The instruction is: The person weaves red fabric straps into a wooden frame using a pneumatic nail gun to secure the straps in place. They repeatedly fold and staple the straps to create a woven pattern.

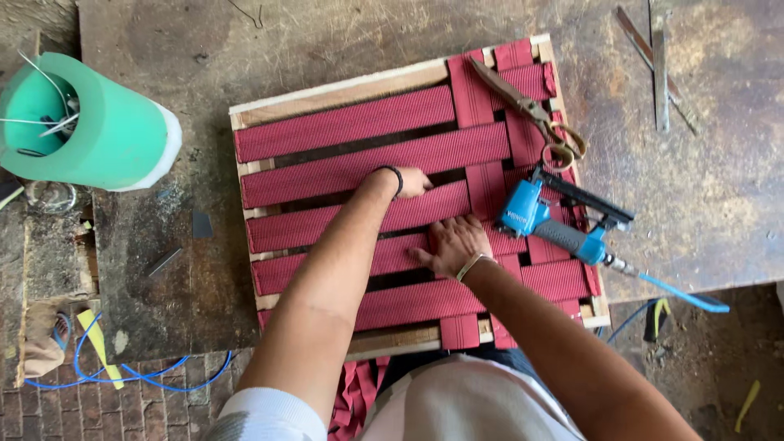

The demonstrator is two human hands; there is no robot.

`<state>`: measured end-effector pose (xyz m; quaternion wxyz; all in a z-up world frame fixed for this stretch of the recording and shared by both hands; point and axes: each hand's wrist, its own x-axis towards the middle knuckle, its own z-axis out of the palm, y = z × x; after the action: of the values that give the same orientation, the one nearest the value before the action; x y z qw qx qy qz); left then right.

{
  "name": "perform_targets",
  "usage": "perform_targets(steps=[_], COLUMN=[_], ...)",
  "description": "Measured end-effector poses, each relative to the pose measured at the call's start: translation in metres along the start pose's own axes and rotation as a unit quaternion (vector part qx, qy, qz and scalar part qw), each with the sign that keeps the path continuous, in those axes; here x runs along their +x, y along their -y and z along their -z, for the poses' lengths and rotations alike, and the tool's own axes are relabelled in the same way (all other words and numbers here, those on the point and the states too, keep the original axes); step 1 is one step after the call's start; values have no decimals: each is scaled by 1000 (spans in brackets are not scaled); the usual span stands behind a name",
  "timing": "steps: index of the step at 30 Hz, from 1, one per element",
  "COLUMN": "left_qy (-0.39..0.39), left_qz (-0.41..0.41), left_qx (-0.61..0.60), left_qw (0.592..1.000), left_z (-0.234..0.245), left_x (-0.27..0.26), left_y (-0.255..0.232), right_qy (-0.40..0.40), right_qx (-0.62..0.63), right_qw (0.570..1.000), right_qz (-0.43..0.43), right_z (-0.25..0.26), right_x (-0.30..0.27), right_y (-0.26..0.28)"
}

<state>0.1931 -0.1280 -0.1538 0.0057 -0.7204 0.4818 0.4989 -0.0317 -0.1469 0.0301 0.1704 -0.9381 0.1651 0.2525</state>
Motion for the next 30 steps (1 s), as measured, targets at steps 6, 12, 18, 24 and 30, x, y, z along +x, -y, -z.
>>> perform_targets(steps=[6, 12, 18, 24, 30], left_qy=[-145, -437, -555, -520, -409], left_qz=[148, 90, 32, 26, 166], left_qx=[-12, -91, -136, -32, -51], left_qw=[978, 890, 820, 853, 896], left_z=[4, 22, 103, 109, 132], left_x=[-43, -121, -104, -74, -48], left_y=[-42, -76, -76, -60, -49], right_qy=[52, -330, -318, -154, -81], right_qx=[-5, 158, 77, 38, -19], right_qw=[999, 914, 934, 986, 995], right_qz=[14, 174, 142, 41, 45], right_z=[-19, -25, 28, 50, 53], right_x=[5, -10, 65, 110, 130], right_y=[-18, -46, -26, -27, -34])
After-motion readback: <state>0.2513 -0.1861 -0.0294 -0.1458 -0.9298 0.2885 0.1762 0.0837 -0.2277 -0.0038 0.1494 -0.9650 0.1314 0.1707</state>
